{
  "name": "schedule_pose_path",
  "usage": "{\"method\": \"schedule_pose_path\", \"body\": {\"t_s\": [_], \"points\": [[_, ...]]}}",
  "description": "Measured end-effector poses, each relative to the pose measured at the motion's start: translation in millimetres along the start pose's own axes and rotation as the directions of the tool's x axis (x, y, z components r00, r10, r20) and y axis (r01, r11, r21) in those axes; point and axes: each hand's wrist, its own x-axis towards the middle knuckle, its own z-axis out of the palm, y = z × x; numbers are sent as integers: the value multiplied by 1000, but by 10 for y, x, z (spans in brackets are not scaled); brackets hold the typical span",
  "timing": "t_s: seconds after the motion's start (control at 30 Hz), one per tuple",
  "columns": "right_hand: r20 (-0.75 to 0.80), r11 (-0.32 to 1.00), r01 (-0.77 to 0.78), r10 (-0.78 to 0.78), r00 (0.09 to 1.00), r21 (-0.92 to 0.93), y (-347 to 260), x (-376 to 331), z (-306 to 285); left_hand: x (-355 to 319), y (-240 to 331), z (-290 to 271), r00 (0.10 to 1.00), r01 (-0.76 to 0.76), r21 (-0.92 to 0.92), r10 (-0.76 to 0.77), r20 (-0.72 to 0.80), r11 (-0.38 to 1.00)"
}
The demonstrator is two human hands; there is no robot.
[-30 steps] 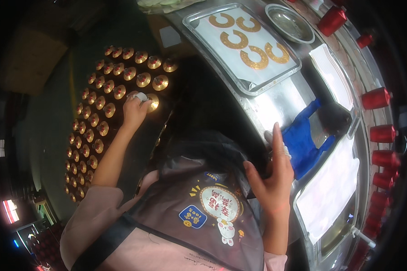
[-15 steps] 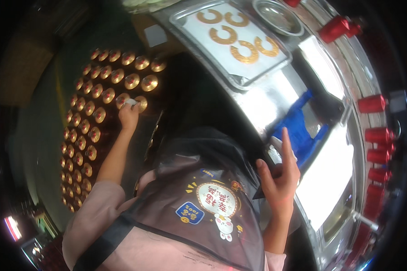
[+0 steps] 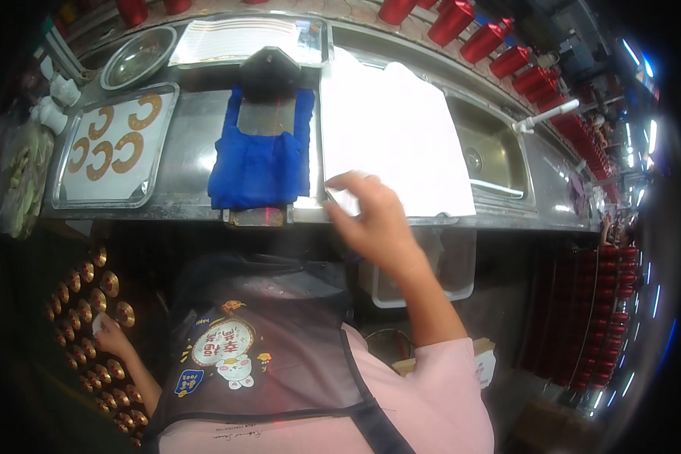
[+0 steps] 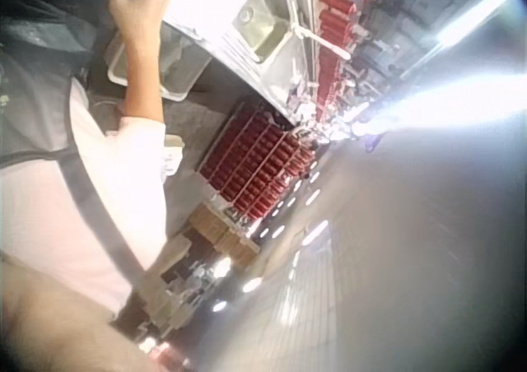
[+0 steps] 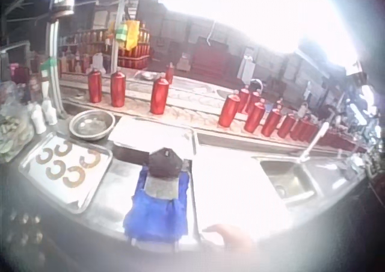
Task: The person applies gold circular stickers to the necks of red cylindrical containers, then places a red container on a blue stand and applies a rectangular label to its side. The person uses a small tool to smooth the label and then sets the finished container aside.
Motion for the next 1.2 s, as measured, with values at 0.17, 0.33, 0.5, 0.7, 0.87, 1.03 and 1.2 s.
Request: {"method": "schedule_pose_path", "body": {"t_s": [0.17,0.33,0.5,0.7,0.87,1.03,1.2], "points": [[28,992,-93,96,995,-88,504,-32,-56,-125,1403,144,944,-285,-494,330,5,822],[67,984,-126,135,989,-126,550,39,134,-521,2724,479,798,-323,-639,564,213,698],[79,982,-162,169,982,-94,569,84,109,-807,3475,695,683,-250,-777,674,282,578],[144,959,-268,254,956,90,737,114,12,-950,3798,871,577,-298,-767,747,329,568],[-380,955,-293,258,888,-35,1288,310,-546,-934,3882,955,557,-260,-757,733,389,599],[-650,788,-584,340,679,-198,1879,104,-1498,-858,3907,988,563,-241,-766,729,389,596],[-620,584,-709,400,675,-395,1743,-150,-1386,-824,3951,1051,597,-194,-780,702,387,595]]}}
